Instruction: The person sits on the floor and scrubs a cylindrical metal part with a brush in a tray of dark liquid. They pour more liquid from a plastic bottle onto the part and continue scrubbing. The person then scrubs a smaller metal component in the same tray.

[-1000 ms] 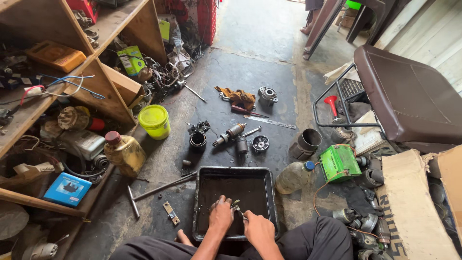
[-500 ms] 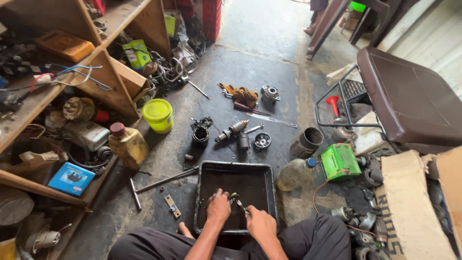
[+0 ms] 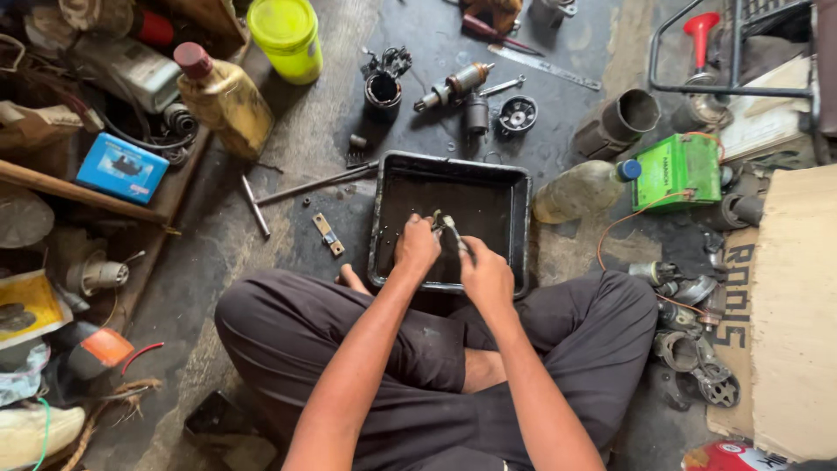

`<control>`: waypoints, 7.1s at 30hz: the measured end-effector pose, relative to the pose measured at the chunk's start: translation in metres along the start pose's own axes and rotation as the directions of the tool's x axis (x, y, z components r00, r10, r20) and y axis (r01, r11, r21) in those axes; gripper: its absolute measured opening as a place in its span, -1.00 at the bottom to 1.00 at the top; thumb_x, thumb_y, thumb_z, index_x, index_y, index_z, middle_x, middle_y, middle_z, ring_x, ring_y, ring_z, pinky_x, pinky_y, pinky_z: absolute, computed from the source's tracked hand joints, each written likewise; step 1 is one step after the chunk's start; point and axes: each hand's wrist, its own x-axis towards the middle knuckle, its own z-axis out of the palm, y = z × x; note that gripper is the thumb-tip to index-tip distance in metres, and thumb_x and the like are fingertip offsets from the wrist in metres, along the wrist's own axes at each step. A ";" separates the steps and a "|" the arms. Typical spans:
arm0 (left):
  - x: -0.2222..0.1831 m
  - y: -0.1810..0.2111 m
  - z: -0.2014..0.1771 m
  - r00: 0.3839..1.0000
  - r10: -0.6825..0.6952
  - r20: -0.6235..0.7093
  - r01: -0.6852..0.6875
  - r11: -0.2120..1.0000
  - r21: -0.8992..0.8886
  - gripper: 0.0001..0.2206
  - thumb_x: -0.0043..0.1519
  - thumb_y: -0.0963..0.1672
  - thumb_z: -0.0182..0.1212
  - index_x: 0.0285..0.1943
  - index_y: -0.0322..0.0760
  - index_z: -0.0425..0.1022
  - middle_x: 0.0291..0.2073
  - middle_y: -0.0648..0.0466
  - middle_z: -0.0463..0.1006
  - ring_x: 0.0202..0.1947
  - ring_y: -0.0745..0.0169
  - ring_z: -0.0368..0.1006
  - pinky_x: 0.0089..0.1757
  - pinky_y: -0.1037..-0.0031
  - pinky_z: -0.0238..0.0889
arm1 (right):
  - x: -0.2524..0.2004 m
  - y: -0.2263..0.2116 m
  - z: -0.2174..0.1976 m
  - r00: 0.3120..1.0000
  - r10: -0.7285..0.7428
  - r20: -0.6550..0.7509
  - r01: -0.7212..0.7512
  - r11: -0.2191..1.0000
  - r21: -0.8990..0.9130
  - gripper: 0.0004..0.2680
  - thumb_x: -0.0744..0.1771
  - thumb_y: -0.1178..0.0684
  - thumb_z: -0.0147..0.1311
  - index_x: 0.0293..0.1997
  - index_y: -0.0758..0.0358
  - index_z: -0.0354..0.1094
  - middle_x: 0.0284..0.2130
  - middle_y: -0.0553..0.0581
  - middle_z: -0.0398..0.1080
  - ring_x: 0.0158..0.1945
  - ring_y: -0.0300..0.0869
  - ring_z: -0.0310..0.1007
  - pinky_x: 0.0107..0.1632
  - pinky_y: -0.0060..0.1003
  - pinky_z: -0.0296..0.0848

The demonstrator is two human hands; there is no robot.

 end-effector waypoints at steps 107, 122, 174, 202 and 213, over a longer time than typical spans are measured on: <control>0.021 -0.003 0.016 0.988 -0.152 0.038 0.130 0.655 -0.744 -0.72 0.29 -0.04 0.08 -0.23 -0.42 0.46 -0.47 0.00 0.52 -0.47 0.30 0.44 -0.34 0.40 0.34 | -0.017 -0.020 -0.037 0.986 0.021 -0.168 0.010 0.983 0.181 -0.81 0.36 -0.01 0.10 0.07 0.03 0.48 -0.32 0.31 0.53 -0.18 0.18 0.59 -0.16 -0.01 0.52; 0.013 -0.004 0.028 0.988 0.131 -0.082 -0.155 0.821 -0.549 -0.70 0.36 -0.06 -0.16 -0.16 -0.37 0.41 -0.12 -0.20 0.48 -0.13 -0.31 0.46 -0.08 0.07 0.30 | -0.025 -0.047 -0.018 0.988 -0.034 -0.148 0.034 0.999 -0.001 -0.82 0.37 0.06 0.02 0.06 0.06 0.48 -0.39 0.31 0.53 -0.28 0.25 0.54 -0.23 0.10 0.48; 0.025 -0.019 0.033 0.910 -0.126 0.395 0.402 0.038 -0.915 -0.61 0.46 0.07 -0.05 -0.22 -0.29 0.41 -0.49 0.05 0.48 -0.57 0.28 0.38 -0.53 0.46 0.24 | -0.025 -0.051 -0.004 0.994 -0.034 -0.100 0.043 0.995 0.092 -0.81 0.38 0.05 0.04 0.12 0.02 0.39 -0.40 0.29 0.54 -0.28 0.25 0.55 -0.24 0.12 0.47; 0.004 0.020 0.011 0.911 0.025 0.412 0.404 0.149 -0.902 -0.65 0.44 0.05 -0.12 -0.23 -0.22 0.40 -0.62 0.12 0.42 -0.72 0.35 0.27 -0.64 0.52 0.04 | 0.001 -0.049 -0.035 0.981 -0.107 -0.162 0.112 0.994 0.019 -0.84 0.38 0.04 0.05 0.07 0.04 0.45 -0.37 0.33 0.53 -0.28 0.28 0.53 -0.24 0.14 0.46; 0.008 0.021 -0.012 0.935 -0.043 0.353 0.353 0.228 -0.907 -0.74 0.38 0.02 -0.07 0.04 -0.15 0.39 -0.58 0.04 0.49 -0.71 0.28 0.40 -0.66 0.50 0.17 | 0.003 0.016 -0.021 1.000 0.022 0.017 -0.017 0.969 -0.246 -0.83 0.37 -0.03 0.05 0.04 -0.02 0.48 -0.43 0.37 0.52 -0.30 0.30 0.53 -0.22 0.18 0.46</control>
